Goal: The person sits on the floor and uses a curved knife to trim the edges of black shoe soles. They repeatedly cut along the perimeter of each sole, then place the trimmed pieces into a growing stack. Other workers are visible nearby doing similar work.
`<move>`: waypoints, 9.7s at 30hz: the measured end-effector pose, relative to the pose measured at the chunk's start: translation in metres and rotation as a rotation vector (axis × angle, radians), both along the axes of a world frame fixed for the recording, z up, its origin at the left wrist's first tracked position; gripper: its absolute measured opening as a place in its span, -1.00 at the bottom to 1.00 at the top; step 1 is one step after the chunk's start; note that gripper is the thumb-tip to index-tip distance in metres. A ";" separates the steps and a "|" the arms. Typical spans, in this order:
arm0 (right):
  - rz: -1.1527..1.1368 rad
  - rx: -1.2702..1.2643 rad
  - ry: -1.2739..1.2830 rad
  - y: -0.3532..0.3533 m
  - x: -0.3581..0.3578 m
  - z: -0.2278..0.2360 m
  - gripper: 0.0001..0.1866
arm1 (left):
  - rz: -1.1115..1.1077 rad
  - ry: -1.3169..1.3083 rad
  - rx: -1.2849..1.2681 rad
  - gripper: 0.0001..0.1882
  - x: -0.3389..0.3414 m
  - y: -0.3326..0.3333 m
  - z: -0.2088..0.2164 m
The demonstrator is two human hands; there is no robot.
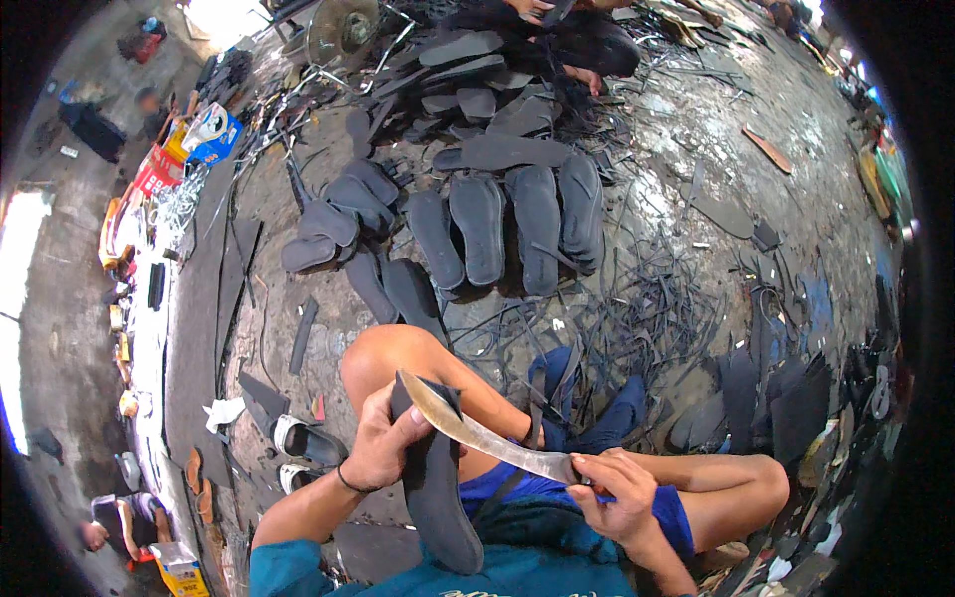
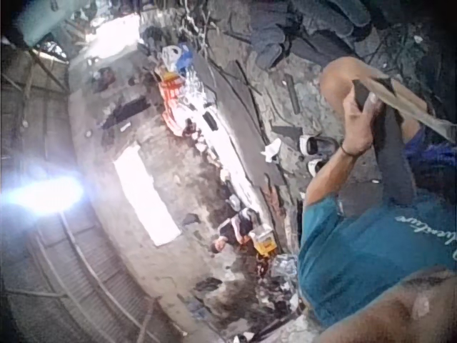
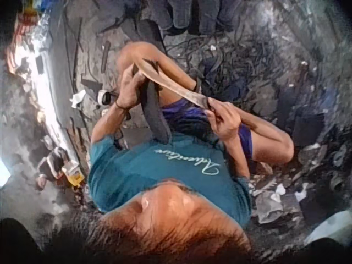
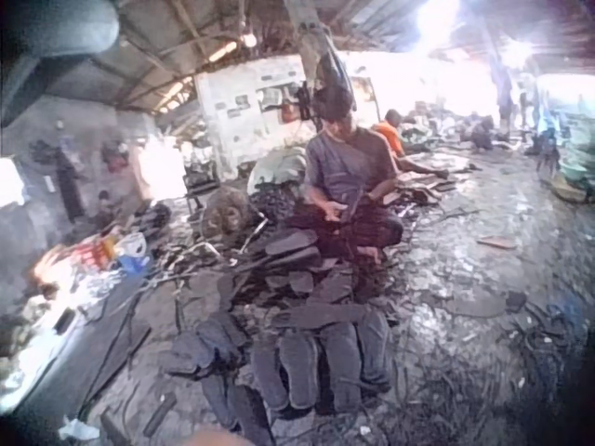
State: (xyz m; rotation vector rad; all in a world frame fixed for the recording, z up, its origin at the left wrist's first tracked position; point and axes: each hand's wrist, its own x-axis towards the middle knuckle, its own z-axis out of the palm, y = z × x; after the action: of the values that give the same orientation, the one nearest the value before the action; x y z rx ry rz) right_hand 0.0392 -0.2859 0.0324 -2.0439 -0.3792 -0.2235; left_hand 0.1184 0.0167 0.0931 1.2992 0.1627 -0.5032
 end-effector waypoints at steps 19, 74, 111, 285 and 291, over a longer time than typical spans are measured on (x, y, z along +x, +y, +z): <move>0.352 -0.126 0.232 -0.025 0.090 0.125 -0.69 | -0.320 -0.189 -0.064 -0.80 -0.001 -0.049 0.018; -0.298 0.391 0.235 -0.001 -0.003 0.017 -0.56 | 0.235 -0.015 -0.106 -0.43 -0.044 -0.095 -0.060; -2.230 -0.767 1.141 -0.447 -0.652 -0.033 -0.49 | -0.682 -0.452 0.267 -0.14 0.061 -0.227 -0.050; -1.307 -0.580 0.599 -0.347 0.146 -0.203 -0.08 | 0.346 -0.316 0.357 -0.22 0.096 -0.230 -0.243; -0.850 -0.195 0.521 -0.199 0.202 -0.137 -0.11 | 0.362 -0.406 0.418 -0.24 0.089 -0.248 -0.238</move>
State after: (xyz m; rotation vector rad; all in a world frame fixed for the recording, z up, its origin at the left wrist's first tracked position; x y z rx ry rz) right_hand 0.2416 -0.4845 -0.1044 -2.2492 0.8333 -0.1529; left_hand 0.2071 -0.2311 -0.1451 1.7069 0.1633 0.1180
